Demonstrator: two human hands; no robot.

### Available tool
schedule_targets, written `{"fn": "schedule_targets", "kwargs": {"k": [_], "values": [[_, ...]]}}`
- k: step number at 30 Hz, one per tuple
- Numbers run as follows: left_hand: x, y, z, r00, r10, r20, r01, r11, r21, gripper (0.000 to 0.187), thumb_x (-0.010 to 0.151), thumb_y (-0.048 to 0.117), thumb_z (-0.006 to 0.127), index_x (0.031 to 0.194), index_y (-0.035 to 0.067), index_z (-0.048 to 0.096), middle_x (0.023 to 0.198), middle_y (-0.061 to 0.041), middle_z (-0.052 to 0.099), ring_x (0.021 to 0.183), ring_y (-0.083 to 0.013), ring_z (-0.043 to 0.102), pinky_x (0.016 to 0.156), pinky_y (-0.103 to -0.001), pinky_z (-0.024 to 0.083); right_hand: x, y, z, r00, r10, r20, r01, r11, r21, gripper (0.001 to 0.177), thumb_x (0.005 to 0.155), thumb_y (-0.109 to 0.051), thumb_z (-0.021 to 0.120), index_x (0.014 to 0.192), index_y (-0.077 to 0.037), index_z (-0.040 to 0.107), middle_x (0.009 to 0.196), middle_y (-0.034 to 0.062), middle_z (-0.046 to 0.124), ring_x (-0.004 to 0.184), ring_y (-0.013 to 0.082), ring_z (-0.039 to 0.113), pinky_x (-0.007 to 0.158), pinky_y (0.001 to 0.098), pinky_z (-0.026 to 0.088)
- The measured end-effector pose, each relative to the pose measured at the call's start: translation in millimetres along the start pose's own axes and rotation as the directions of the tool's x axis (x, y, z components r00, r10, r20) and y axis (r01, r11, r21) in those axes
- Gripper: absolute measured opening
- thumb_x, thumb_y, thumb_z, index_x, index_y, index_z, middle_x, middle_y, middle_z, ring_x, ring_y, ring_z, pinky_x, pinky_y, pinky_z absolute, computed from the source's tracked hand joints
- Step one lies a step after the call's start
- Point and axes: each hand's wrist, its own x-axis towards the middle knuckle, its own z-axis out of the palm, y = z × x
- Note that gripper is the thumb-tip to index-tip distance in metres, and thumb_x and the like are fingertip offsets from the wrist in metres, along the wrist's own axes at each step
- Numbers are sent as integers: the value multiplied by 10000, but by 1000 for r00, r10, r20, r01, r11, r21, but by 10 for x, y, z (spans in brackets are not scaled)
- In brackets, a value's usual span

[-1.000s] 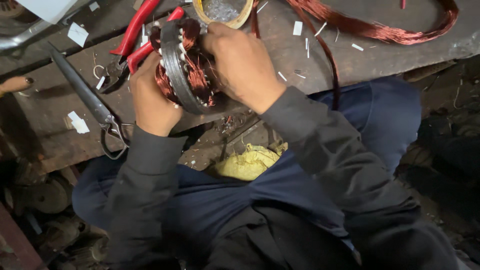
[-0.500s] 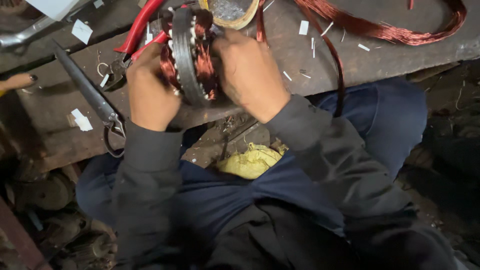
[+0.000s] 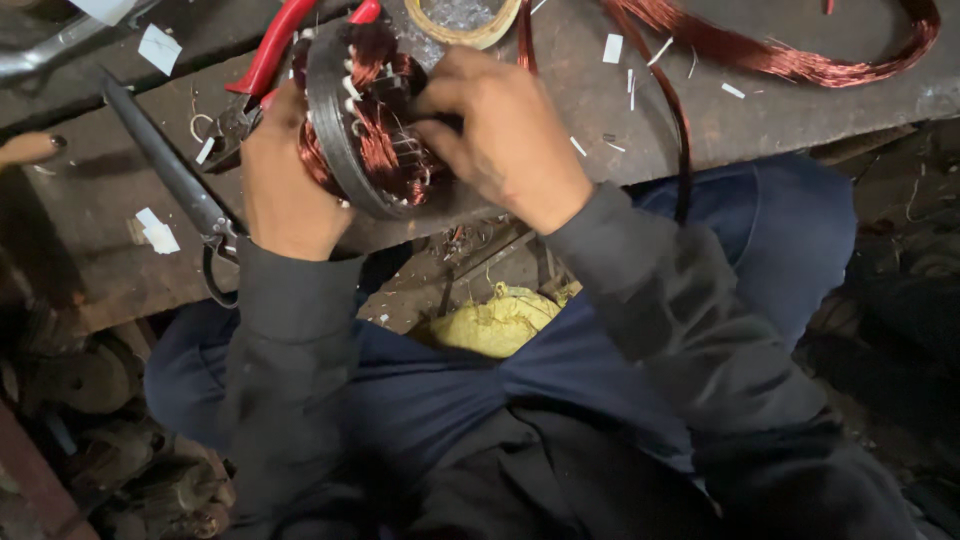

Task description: The person winds copper wire around the slots of a motor stator by hand. They insert small white spacers between the wire layers to separate them while continuing to wrap the coil.

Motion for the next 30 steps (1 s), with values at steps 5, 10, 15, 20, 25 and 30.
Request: {"fn": "schedule_targets", "kwargs": {"k": [5, 10, 15, 20, 25, 30], "values": [[60, -175, -87, 971, 223, 88, -232, 967, 106, 137, 981, 16, 748, 1107, -33, 728, 1135, -165, 737, 1063, -322, 720, 937, -367, 560, -27, -74, 138, 995, 51, -82, -51, 999, 1, 130, 897, -31, 754, 1023, -19, 728, 1018, 145, 658, 936, 377, 674, 829, 454, 544], [5, -146, -41, 990, 118, 80, -128, 983, 132, 252, 904, 32, 716, 1148, -31, 704, 1187, -200, 698, 1055, -383, 695, 911, -396, 537, -25, -13, 185, 992, 112, -61, -117, 988, -96, 185, 784, 60, 679, 966, 46, 651, 1023, 248, 616, 871, 463, 637, 752, 502, 525], [-13, -196, 74, 985, 169, -28, -166, 983, 80, 248, 963, -12, 678, 1209, -46, 680, 1103, -200, 652, 1076, -398, 664, 960, -388, 527, -47, 58, 242, 991, 102, -87, -111, 988, -108, 257, 784, 100, 619, 1038, 72, 591, 1096, 253, 604, 952, 495, 624, 799, 514, 527], [7, -262, 117, 972, 228, -52, -221, 968, 115, 220, 892, -56, 646, 1111, -69, 649, 1096, -210, 647, 1051, -399, 644, 981, -386, 528, 14, 41, 256, 989, 90, -117, -98, 993, -68, 184, 829, 47, 686, 1004, 26, 634, 1041, 211, 617, 928, 465, 635, 786, 520, 521], [4, -263, 92, 971, 237, -21, -231, 958, 169, 256, 866, -23, 701, 1121, -47, 700, 1083, -211, 637, 1020, -403, 648, 900, -410, 509, -58, 101, 98, 998, 13, -60, -16, 998, -58, 186, 829, -44, 768, 983, -1, 673, 982, 196, 629, 906, 446, 648, 784, 513, 528], [53, -238, 120, 967, 248, -62, -234, 956, 179, 280, 874, 6, 731, 1148, -44, 702, 1093, -198, 654, 1047, -405, 652, 916, -425, 513, -113, -33, 301, 964, 169, -205, -180, 983, -33, 165, 908, -12, 742, 1045, 6, 653, 1012, 202, 629, 929, 452, 650, 809, 511, 535]]}}
